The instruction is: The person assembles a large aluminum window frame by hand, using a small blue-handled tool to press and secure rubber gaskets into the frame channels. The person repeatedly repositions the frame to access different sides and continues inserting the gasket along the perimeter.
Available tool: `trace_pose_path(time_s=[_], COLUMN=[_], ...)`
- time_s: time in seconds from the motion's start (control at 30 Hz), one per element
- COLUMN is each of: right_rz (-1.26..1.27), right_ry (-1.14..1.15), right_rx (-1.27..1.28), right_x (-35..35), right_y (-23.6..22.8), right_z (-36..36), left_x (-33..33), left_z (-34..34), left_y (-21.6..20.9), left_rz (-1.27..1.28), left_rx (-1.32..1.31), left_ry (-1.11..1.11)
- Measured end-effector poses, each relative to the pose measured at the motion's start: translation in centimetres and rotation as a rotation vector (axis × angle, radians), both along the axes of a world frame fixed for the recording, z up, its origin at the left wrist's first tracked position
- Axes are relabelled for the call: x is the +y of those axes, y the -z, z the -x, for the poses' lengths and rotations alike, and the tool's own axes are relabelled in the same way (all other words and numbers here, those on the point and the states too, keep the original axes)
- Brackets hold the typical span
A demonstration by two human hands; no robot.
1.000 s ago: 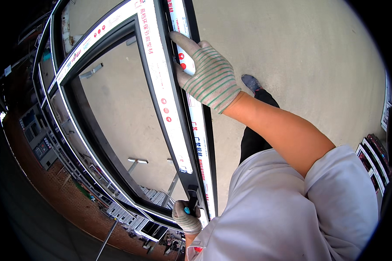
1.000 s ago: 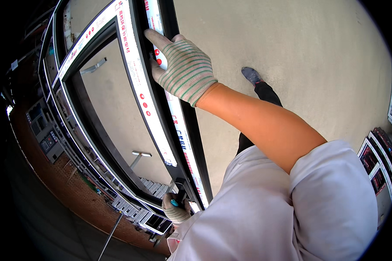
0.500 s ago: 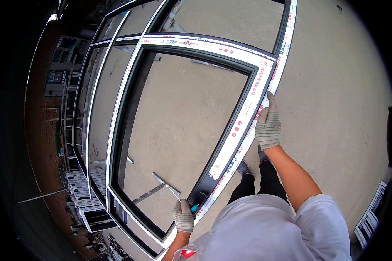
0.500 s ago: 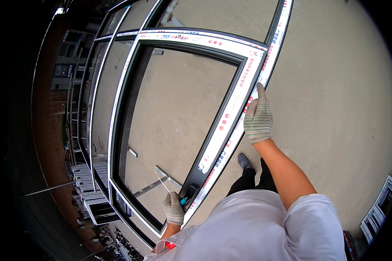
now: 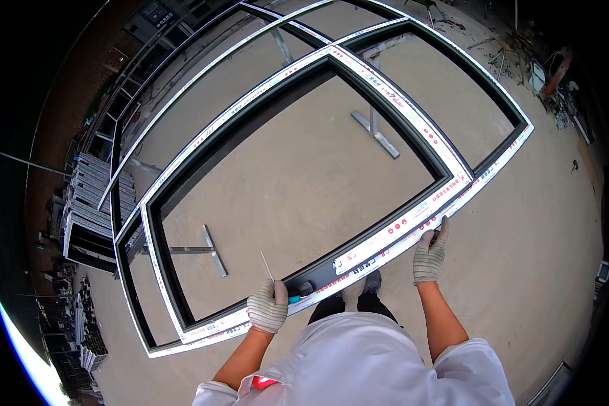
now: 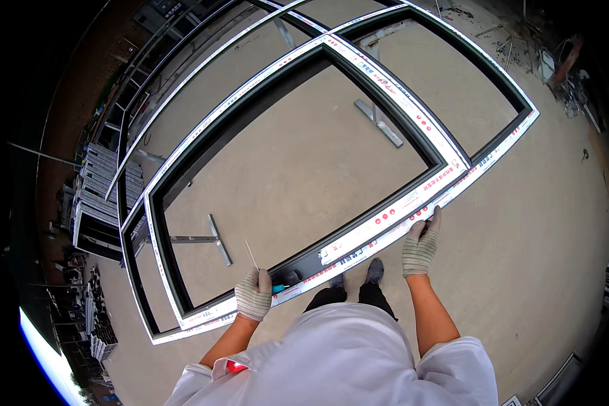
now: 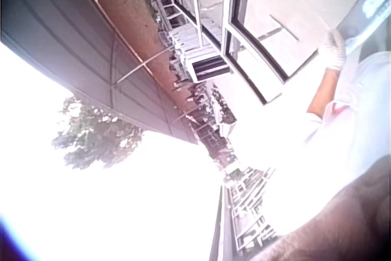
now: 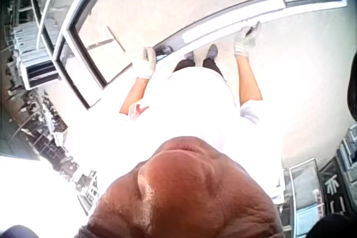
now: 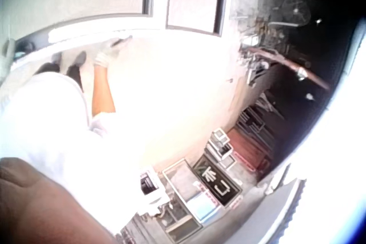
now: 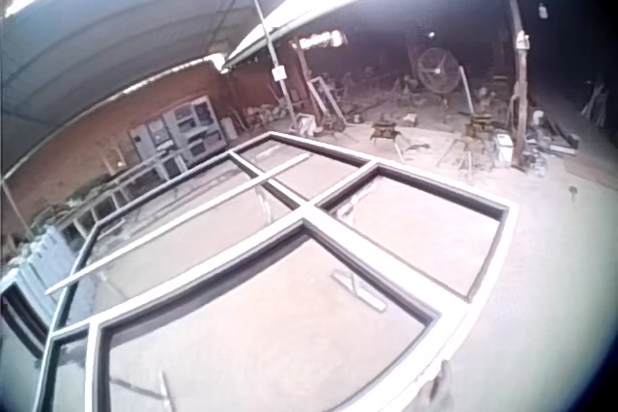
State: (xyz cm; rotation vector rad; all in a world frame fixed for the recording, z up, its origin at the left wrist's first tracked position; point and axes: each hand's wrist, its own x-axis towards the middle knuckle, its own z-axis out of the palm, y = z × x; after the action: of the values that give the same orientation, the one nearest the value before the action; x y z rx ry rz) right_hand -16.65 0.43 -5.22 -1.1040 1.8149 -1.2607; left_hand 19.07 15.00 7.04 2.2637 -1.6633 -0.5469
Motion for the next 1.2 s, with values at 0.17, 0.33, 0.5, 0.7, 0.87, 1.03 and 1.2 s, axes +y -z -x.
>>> trace_pose_path(time_s=[0.17, 0.33, 0.5, 0.7, 0.87, 1.03, 1.2], right_rz=[-0.023, -0.075, -0.250, -0.280, -0.265, -0.140, -0.189], right_ry=[0.078, -0.348, -0.869, -0.948, -0.791, -0.685, -0.557], right_rx=[0.090, 0.077, -0.089, -0.330, -0.282, -0.180, -0.230], right_x=[2.9, 5.5, 7.7, 10.6, 12.8, 14.3, 16.1], right_y=[-0.1, 1.8, -2.8, -6.2, -6.2, -5.8, -6.2], right_z=[0.8, 1.3, -5.2, -14.7, -19.8, -21.9, -24.7], left_x=[-1.8, -0.3, 0.1, 0.2, 3.8, 11.0, 19.6], left_z=[0.5, 0.1, 0.0, -0.9, -4.2, -9.5, -13.5], left_y=[-2.1, -1.5, -1.5, -1.3, -1.6, 1.8, 4.7], left_rz=[-0.079, 0.068, 0.084, 0.213, 0.213, 0.360, 0.384], left_rx=[0.008, 0.041, 0.110, 0.251, 0.380, 0.491, 0.688], left_ry=[-0.088, -0.072, -0.054, 0.055, 0.022, -0.126, -0.318])
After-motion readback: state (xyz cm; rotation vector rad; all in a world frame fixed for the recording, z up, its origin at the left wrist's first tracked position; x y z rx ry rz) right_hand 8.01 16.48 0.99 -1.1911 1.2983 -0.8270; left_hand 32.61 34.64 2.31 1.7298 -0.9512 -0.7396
